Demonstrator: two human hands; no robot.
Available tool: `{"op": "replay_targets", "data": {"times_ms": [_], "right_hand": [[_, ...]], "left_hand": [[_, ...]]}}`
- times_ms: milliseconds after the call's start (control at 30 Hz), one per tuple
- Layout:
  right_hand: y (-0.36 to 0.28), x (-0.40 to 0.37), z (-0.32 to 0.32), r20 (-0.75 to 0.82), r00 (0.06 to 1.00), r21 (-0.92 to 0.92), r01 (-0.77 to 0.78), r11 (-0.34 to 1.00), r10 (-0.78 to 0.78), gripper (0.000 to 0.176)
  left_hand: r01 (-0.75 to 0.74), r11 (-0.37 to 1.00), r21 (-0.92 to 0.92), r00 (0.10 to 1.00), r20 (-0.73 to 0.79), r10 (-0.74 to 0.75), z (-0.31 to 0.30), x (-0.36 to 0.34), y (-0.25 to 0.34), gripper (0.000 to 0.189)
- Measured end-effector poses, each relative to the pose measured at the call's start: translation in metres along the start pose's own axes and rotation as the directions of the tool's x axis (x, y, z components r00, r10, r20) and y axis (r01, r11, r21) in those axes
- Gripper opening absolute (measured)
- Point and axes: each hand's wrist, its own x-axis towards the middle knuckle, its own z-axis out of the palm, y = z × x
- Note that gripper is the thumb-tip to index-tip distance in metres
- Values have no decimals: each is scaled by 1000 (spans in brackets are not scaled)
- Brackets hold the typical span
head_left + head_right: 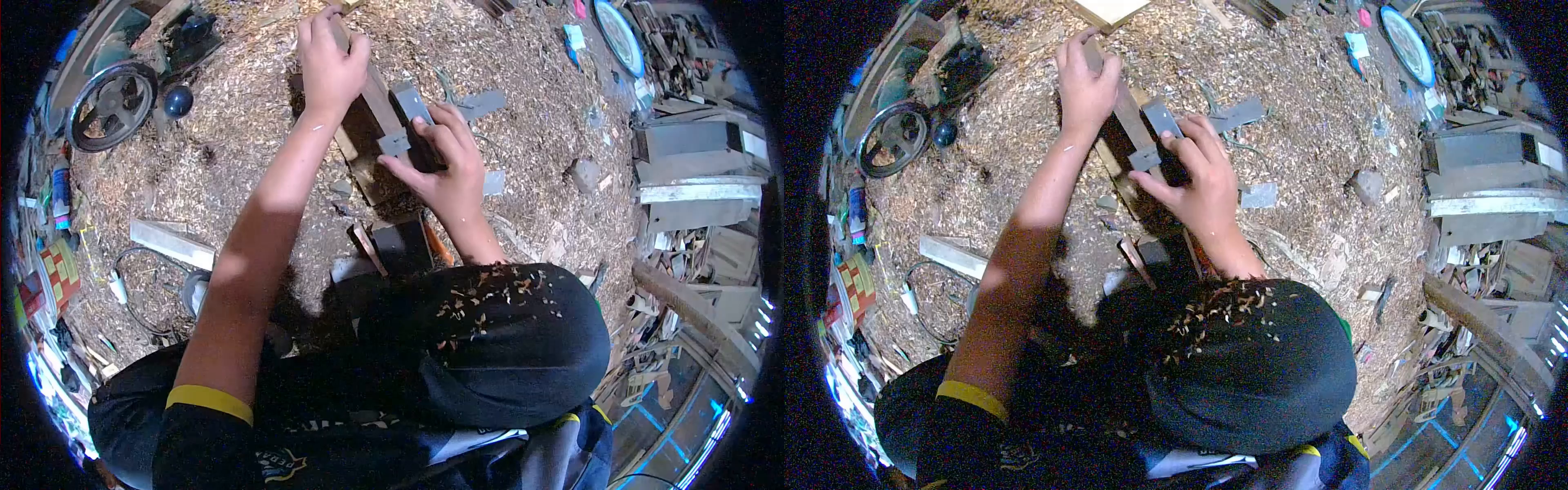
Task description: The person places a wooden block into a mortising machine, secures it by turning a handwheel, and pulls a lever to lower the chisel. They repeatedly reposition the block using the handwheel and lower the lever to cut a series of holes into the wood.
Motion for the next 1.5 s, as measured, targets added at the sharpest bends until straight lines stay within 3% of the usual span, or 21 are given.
{"op": "replay_targets", "data": {"times_ms": [67,200,300,333,367,400,467,500,567,600,633,700,733,867,900,1033,1100,1200,1333,1500], "right_hand": [[0,-16,-10,19,1000,34,-24,999,23,64],[-10,-50,-42,104,994,-67,-20,998,27,62],[-7,-36,-33,78,997,10,-28,1000,27,61],[-8,-19,-21,50,999,-42,-8,999,10,60],[-5,1,-6,11,1000,24,-29,999,29,59],[0,18,6,-4,1000,11,-11,1000,11,59],[-1,29,14,-24,1000,9,10,1000,-10,59],[0,30,14,-6,1000,43,-8,999,8,59],[-1,27,13,13,999,72,-30,997,29,59],[0,26,12,-2,1000,38,-4,999,4,59],[2,24,11,-15,1000,2,22,1000,-22,59],[0,7,-3,15,1000,9,3,1000,-3,60],[-3,-5,-13,44,999,21,-13,1000,13,60],[-7,-59,-47,111,992,-30,-61,998,64,62],[-8,-58,-47,117,991,-34,-66,997,69,62],[-7,-9,-12,29,999,2,-33,999,33,58],[-4,39,14,32,998,8,-53,999,52,57],[-1,49,24,-5,1000,46,4,999,-4,57],[-2,32,18,-17,996,7,88,996,-87,56],[-15,-37,-38,124,992,-21,-21,1000,24,60]], "left_hand": [[13,1000,13,1000,-17,-13,-2,2,3,51],[150,977,-149,989,18,-149,-6,-4,19,52],[67,997,-48,998,-7,-67,-1,-4,11,52],[-15,1000,17,999,-35,16,2,-5,4,51],[-100,992,81,993,-59,105,3,-4,2,49],[-110,991,81,991,-68,116,2,-1,10,49],[213,941,-263,977,67,-202,-8,-3,28,46],[209,944,-255,978,59,-200,-9,-1,22,46],[-34,999,-7,998,-57,34,1,-2,4,44],[-54,998,25,996,-68,55,-1,0,10,45],[-55,998,19,996,-69,57,-2,2,14,45],[142,986,-92,989,40,-139,-8,-1,22,44],[9,1000,-15,1000,-29,-9,-5,0,15,44],[67,995,-77,998,-7,-68,-1,0,10,44],[23,999,-42,999,-21,-23,1,-1,8,44],[-94,996,5,995,-33,94,3,-4,5,42],[-84,996,0,996,-13,84,2,-4,7,42],[-77,997,19,997,16,76,-5,0,5,43],[-81,996,-27,997,9,81,-4,-1,3,44],[-99,994,-41,995,3,100,-4,-3,-1,41]]}}
